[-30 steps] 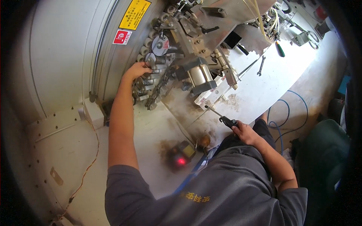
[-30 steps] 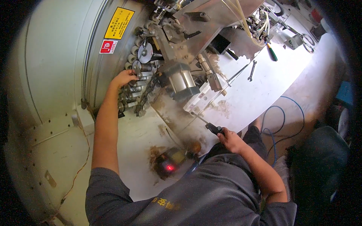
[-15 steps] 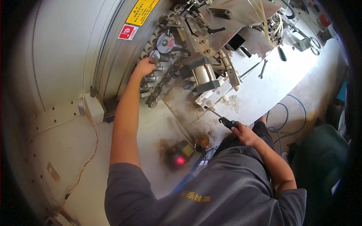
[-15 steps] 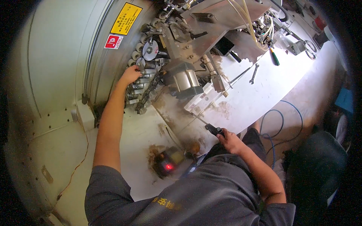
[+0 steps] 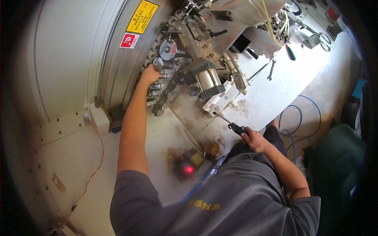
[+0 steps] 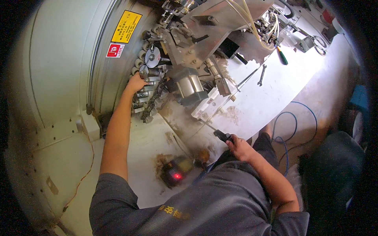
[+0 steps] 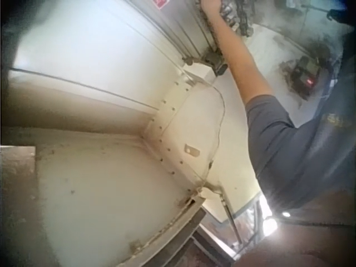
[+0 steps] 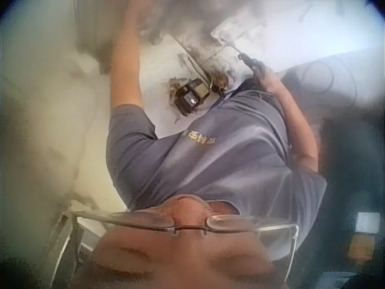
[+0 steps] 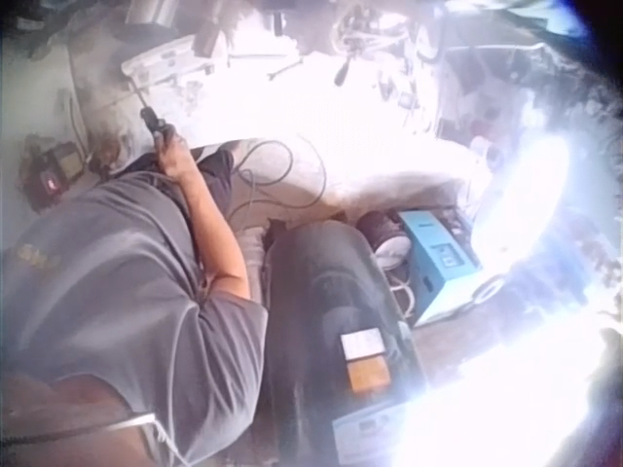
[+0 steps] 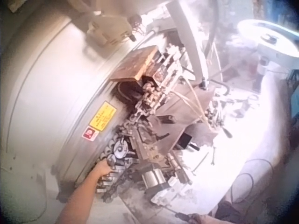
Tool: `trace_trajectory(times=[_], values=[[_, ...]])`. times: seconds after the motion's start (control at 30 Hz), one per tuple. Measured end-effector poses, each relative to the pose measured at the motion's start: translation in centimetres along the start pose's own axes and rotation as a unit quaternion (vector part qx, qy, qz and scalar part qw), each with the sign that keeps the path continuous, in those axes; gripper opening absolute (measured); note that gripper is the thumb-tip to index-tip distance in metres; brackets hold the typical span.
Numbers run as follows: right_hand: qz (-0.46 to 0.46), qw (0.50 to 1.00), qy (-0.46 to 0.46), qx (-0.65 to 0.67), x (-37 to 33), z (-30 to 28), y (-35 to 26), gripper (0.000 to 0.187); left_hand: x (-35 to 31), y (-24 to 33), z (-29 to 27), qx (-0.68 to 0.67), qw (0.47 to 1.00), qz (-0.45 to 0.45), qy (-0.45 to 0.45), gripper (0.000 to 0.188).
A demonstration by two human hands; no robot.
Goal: The person works on a large industrial machine, using a screwdriver to turn small components on a rotating assembly and periodically using a handheld nozzle to spray air or fluid onto the parts.
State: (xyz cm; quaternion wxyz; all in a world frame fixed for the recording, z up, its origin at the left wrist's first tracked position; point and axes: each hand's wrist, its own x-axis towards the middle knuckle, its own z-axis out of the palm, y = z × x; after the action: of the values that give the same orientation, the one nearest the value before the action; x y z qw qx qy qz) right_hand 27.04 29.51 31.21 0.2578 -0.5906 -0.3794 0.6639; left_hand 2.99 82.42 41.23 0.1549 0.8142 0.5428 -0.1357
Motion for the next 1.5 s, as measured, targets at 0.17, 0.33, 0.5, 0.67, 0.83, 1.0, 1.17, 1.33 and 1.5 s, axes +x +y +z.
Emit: trace_trajectory(times=[0.17, 0.33, 0.5, 0.67, 0.83, 1.0, 1.17, 1.33, 1.5], values=[[0.001, 1.000, 0.014, 0.014, -0.2, -0.1, 0.5, 0.047, -0.7, 3.9, 1.7, 0.142, 0.987, -0.067, 0.041, 0.075], [-0.009, 1.000, 0.005, 0.010, 0.2, 0.0, 0.4, 0.047, 0.7, 0.3, 1.0, 0.083, 0.996, -0.013, 0.009, 0.072], [-0.006, 1.000, 0.017, 0.008, 0.2, 0.3, 1.3, 0.048, -0.5, 4.1, 1.9, 0.133, 0.990, -0.036, 0.030, 0.073], [-0.015, 1.000, 0.019, -0.002, 0.5, 0.7, 1.4, 0.047, 1.0, -0.8, -0.6, 0.029, 0.999, 0.017, -0.030, 0.063], [0.010, 1.000, 0.004, 0.016, 0.4, 0.4, 1.2, 0.047, 0.0, 1.6, -0.4, -0.066, 0.995, 0.001, -0.071, 0.050], [-0.003, 1.000, 0.007, 0.005, 0.7, 0.7, 1.1, 0.049, -1.1, 2.8, 1.1, 0.057, 0.997, 0.012, 0.057, 0.057], [-0.009, 1.000, 0.010, 0.000, 0.7, 0.7, 1.0, 0.048, 0.4, 0.4, -0.1, 0.041, 0.999, 0.015, -0.003, 0.064], [0.004, 1.000, 0.015, 0.019, 0.3, 0.4, 1.4, 0.048, -0.7, 4.1, -1.6, 0.109, 0.991, -0.022, -0.076, 0.066], [-0.016, 1.000, 0.008, 0.004, 0.6, 0.2, 1.3, 0.045, -0.7, -1.0, -1.7, 0.006, 0.999, -0.023, -0.029, 0.048]])
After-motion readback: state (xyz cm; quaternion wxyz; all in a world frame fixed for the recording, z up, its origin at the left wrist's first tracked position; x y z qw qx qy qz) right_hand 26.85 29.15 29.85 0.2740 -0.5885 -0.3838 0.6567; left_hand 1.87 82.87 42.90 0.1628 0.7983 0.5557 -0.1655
